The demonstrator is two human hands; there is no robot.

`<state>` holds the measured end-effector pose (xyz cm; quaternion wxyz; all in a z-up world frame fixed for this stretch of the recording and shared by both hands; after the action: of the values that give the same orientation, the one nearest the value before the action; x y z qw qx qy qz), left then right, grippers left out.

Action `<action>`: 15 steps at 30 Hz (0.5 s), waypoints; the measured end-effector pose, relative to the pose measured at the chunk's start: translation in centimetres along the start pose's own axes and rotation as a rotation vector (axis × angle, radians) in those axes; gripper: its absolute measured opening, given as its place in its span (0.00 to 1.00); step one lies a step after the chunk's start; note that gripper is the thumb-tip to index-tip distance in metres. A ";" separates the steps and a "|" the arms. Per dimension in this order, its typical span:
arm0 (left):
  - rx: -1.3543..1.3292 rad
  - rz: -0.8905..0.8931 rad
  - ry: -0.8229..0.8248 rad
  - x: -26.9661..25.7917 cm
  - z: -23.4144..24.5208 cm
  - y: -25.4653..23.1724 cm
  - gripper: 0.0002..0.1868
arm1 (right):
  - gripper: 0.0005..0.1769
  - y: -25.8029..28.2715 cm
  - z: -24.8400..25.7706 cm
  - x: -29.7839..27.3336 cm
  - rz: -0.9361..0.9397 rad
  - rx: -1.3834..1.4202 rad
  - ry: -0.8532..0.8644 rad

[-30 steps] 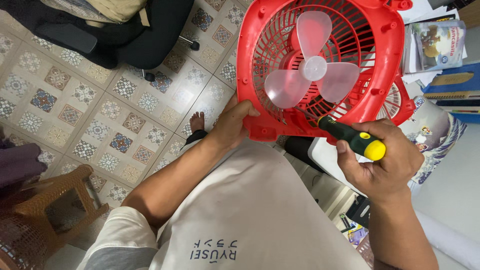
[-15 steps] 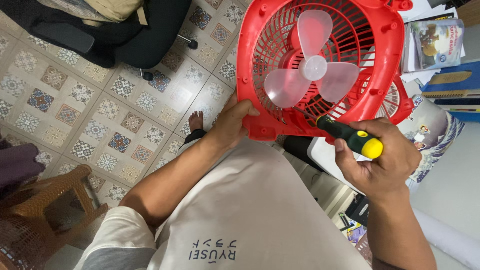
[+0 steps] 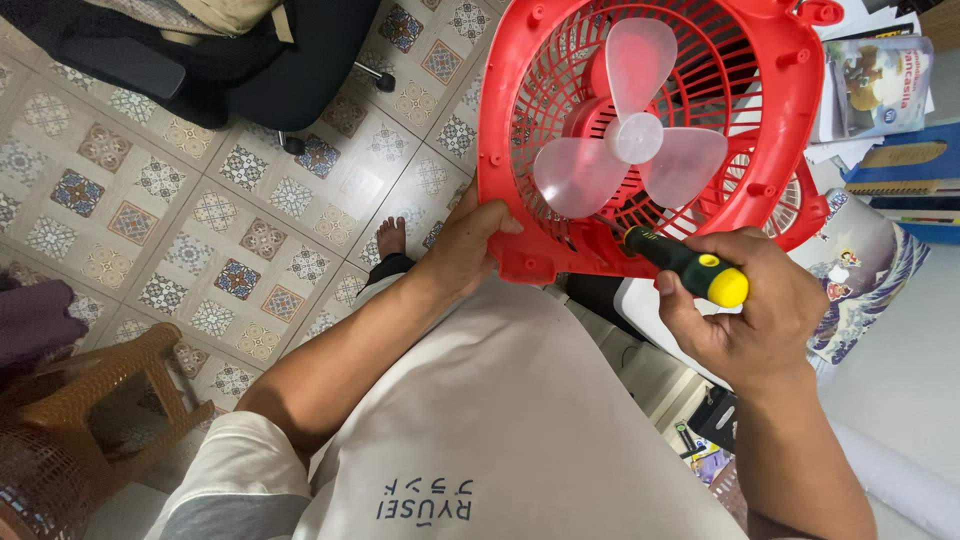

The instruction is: The person reassembles a red portable electric fan by inserting the fan blade into the motor housing, securing the rear grille with multiple screws using a screwdriver, and attaching the front grille cover.

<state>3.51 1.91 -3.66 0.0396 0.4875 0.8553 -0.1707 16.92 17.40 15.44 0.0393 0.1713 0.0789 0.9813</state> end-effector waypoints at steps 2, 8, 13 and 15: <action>0.018 0.002 -0.004 0.0 0.2 0.1 0.38 | 0.17 0.5 0.2 0.7 0.018 0.023 0.020; 0.208 -0.082 0.035 0.1 0.2 0.2 0.47 | 0.18 3.3 1.6 3.2 0.068 0.004 0.171; 0.259 -0.065 0.016 -0.2 -0.5 0.2 0.49 | 0.18 5.0 1.1 3.9 0.025 -0.394 0.319; 0.308 -0.062 0.016 -0.3 -0.7 -0.1 0.49 | 0.18 5.5 0.8 4.0 0.060 -0.401 0.337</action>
<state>3.65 1.79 -2.91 -0.0478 0.4625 0.8339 -0.2973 13.16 12.51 18.48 0.0295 -0.0035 -0.1171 0.9927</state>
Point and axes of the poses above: each hand's wrist, its own x-axis towards the middle knuckle, its own z-axis out of the back of the hand, y = z × x, the point moved 4 cm from there along x, towards the middle knuckle, and after that the axes turned 10 degrees about -x, right-handed, at the moved point
